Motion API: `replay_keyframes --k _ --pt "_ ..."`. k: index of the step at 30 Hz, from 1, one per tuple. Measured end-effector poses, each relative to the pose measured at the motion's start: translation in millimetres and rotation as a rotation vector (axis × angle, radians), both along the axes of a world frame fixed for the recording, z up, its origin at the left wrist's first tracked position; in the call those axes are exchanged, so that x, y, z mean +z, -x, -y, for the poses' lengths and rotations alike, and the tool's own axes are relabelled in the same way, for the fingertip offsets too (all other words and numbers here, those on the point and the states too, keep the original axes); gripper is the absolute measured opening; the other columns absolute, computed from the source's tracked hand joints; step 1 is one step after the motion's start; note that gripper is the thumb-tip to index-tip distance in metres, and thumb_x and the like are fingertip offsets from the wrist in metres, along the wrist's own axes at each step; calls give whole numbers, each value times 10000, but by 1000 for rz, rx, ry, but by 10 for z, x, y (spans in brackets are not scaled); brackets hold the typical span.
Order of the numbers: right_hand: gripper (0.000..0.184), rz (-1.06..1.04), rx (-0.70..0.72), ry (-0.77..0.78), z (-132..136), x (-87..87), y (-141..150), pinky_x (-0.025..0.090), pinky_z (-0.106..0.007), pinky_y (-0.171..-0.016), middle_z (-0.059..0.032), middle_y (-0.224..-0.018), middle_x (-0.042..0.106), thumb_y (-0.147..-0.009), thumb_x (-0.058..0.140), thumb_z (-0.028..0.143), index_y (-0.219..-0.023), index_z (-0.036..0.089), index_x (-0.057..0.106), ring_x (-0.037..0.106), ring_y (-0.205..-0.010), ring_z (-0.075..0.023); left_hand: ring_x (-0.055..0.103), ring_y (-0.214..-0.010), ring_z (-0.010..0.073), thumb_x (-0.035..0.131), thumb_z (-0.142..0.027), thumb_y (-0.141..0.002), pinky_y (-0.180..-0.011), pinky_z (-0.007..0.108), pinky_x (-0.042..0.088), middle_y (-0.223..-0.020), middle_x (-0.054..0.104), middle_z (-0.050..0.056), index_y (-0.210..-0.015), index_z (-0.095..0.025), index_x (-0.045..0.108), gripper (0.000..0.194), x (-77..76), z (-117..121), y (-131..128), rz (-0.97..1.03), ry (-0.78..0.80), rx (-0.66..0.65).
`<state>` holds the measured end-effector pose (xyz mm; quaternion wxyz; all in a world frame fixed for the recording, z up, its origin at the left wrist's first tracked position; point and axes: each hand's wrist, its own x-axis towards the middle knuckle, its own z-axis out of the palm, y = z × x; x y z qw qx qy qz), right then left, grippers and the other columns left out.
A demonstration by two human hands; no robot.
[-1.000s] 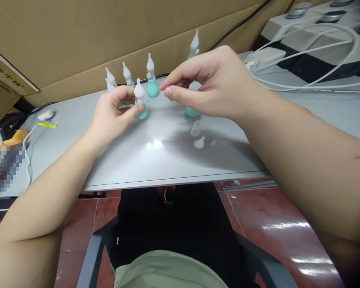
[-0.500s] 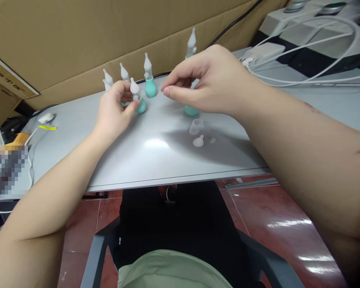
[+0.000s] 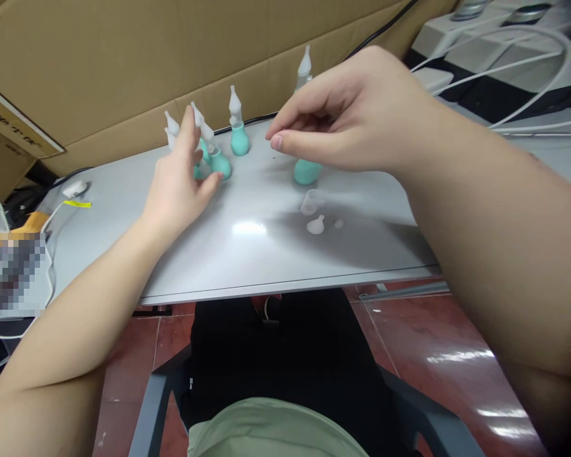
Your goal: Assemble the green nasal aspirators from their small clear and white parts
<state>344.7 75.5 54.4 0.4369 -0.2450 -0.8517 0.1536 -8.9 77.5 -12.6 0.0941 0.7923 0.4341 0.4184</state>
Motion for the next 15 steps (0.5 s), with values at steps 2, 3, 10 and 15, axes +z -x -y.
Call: replay_keyframes --k 2,3,10,15 --pt "95 15 -14 25 56 22 -9 652 -306 -609 34 -749 812 -1073 1063 328 -1004 366 1009 688 -656 -149 690 -1783 556 1061 -758 -995 -1348 744 723 -1965 683 147 -2029 -371 378 1298 86 70 8 8 -83 -14" --pt "103 24 -25 41 88 38 -10 665 -309 -625 34 -753 815 -1066 1068 303 -1003 360 1010 685 -658 -150 645 -1830 555 1048 -766 -1013 -1402 760 689 -1982 671 129 -2032 -372 371 1285 126 96 7 5 -114 -27" --pt "248 298 89 163 170 259 -182 460 -267 -518 73 -698 752 -1103 984 95 -916 257 969 623 -603 -73 903 -1290 261 861 -600 -1220 -972 432 766 -1494 932 43 -1724 -339 700 590 322 364 -146 -1 -447 -70" --pt "233 787 17 596 115 397 -338 369 -209 -575 136 -728 705 -1044 1120 398 -1041 203 991 532 -557 3 778 -713 182 762 -459 -1194 -739 394 684 -856 848 -5 -1188 -329 922 206 312 523 -302 -130 -458 -305"
